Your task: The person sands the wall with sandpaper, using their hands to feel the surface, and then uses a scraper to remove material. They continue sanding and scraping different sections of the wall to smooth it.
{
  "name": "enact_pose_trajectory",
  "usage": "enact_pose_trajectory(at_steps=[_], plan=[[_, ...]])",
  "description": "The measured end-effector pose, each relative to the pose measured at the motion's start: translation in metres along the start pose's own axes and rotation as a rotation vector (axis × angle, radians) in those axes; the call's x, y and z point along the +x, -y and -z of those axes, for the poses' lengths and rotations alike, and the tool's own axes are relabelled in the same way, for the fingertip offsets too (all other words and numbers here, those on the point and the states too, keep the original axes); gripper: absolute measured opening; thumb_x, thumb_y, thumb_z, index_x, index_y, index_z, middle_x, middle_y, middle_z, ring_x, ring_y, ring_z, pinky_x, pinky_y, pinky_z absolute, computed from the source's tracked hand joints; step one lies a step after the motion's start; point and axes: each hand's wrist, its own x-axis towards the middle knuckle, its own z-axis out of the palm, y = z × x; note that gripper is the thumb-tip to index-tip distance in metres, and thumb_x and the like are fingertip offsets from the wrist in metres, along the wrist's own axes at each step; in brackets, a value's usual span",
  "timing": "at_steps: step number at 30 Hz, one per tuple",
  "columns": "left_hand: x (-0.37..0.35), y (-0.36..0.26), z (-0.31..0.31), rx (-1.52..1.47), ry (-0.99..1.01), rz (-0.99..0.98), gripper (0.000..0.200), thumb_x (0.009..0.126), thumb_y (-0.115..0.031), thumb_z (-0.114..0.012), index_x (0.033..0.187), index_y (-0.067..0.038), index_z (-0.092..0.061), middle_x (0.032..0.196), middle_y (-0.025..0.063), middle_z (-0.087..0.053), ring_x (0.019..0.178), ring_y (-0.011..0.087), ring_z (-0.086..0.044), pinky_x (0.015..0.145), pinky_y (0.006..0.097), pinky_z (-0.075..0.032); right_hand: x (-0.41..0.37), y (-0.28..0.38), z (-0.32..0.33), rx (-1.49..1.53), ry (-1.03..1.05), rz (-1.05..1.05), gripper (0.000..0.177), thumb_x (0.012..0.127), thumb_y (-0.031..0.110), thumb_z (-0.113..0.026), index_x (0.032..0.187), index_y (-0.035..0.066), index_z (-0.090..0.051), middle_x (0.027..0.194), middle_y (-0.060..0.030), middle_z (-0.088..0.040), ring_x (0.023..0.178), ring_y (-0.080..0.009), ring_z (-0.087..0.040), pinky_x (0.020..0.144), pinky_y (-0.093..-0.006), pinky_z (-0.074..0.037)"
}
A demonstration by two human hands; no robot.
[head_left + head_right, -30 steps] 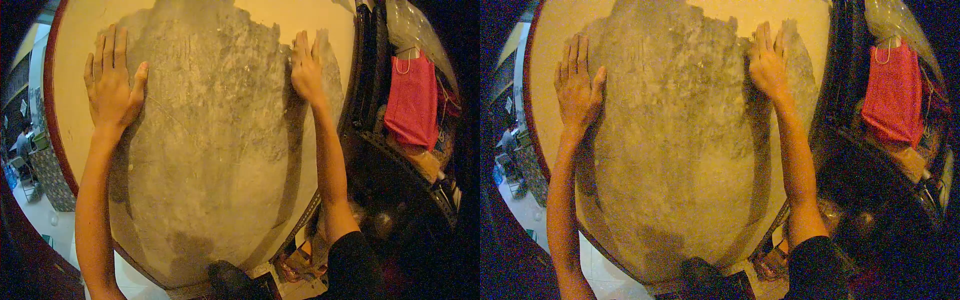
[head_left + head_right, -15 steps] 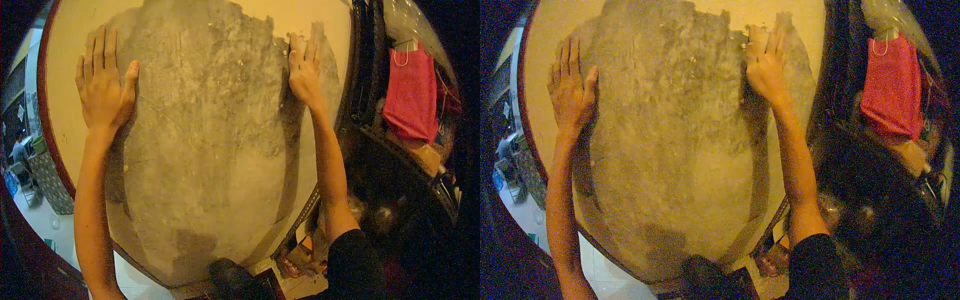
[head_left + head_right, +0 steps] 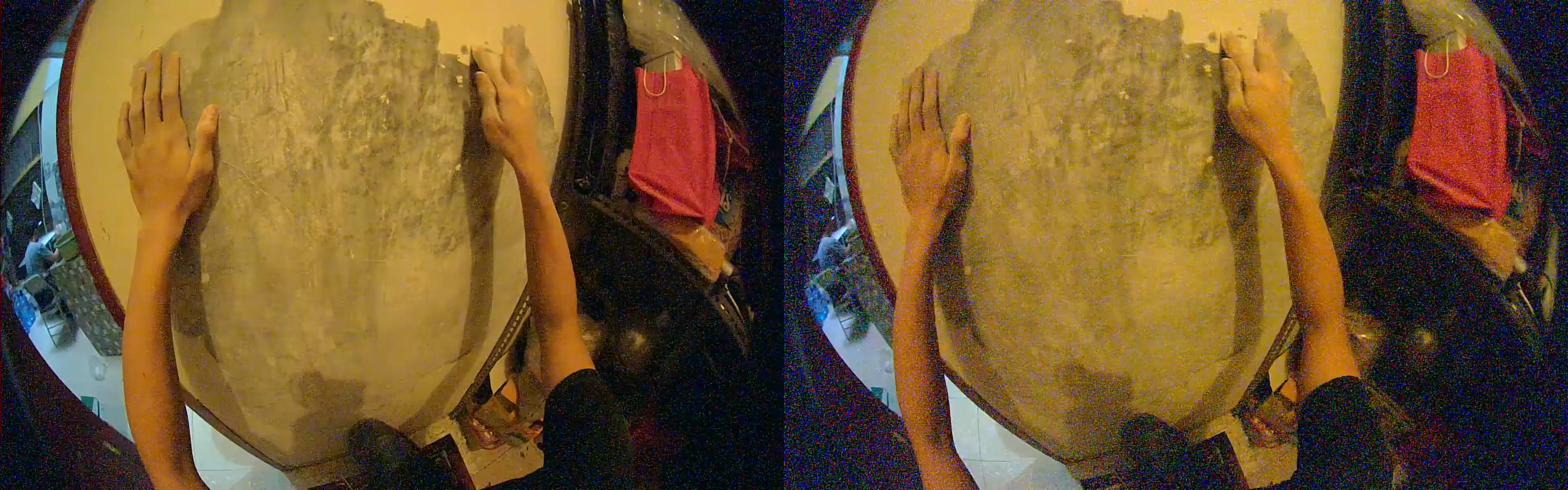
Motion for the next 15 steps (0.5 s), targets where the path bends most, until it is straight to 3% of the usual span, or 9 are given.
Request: enact_pose_trajectory(at_steps=[1, 4, 7, 11, 15], plan=[[-0.001, 0.0, 0.001, -0.006, 0.004, 0.006, 0.07, 0.1, -0.045, -0.05, 0.161, -0.016, -0.029, 0.167, 0.0034, -0.029, 0.154, 0.0242, -0.024, 0.124, 0.0463, -0.017, -0.002, 0.005, 0.007, 0.046, -0.024, 0.002, 0.039, 0.106, 0.024, -0.05, 0.143, 0.014, -0.059, 0.15, -0.0265, -0.049, 0.136, -0.0437, -0.049, 0.115, -0.0462, -0.038], [-0.002, 0.001, 0.0, -0.006, 0.007, -0.003, 0.07, 0.1, -0.045, -0.049, 0.161, -0.017, -0.029, 0.167, 0.0034, -0.029, 0.154, 0.0239, -0.023, 0.124, 0.0459, -0.016, -0.003, 0.017, 0.021, 0.16, -0.076, -0.022, 0.036, 0.105, 0.019, -0.053, 0.138, 0.007, -0.062, 0.141, -0.0235, -0.058, 0.126, -0.0386, -0.059, 0.108, -0.0417, -0.044], [-0.001, 0.0, 0.001, -0.001, 0.015, 0.003, 0.07, 0.1, -0.045, -0.048, 0.161, -0.017, -0.029, 0.167, 0.0034, -0.028, 0.155, 0.024, -0.023, 0.125, 0.0456, -0.016, 0.003, 0.02, 0.021, 0.126, -0.184, 0.051, 0.033, 0.104, 0.019, -0.054, 0.131, 0.005, -0.067, 0.138, -0.0202, -0.061, 0.121, -0.0373, -0.062, 0.106, -0.0412, -0.046], [0.0, -0.001, 0.002, -0.019, 0.019, 0.004, 0.07, 0.1, -0.045, -0.049, 0.161, -0.017, -0.028, 0.168, 0.0032, -0.028, 0.155, 0.0241, -0.022, 0.125, 0.0455, -0.016, 0.009, 0.013, 0.014, 0.111, -0.166, 0.108, 0.031, 0.099, 0.014, -0.06, 0.127, 0.003, -0.067, 0.135, -0.0239, -0.061, 0.121, -0.041, -0.062, 0.102, -0.0444, -0.05], [-0.001, 0.0, 0.004, -0.017, 0.012, 0.002, 0.07, 0.1, -0.045, -0.049, 0.161, -0.016, -0.029, 0.168, 0.0032, -0.028, 0.154, 0.0241, -0.023, 0.125, 0.0455, -0.016, 0.004, 0.016, 0.001, 0.169, -0.123, 0.115, 0.031, 0.095, 0.01, -0.063, 0.125, 0.002, -0.069, 0.137, -0.0201, -0.062, 0.124, -0.0378, -0.061, 0.106, -0.0423, -0.048]])
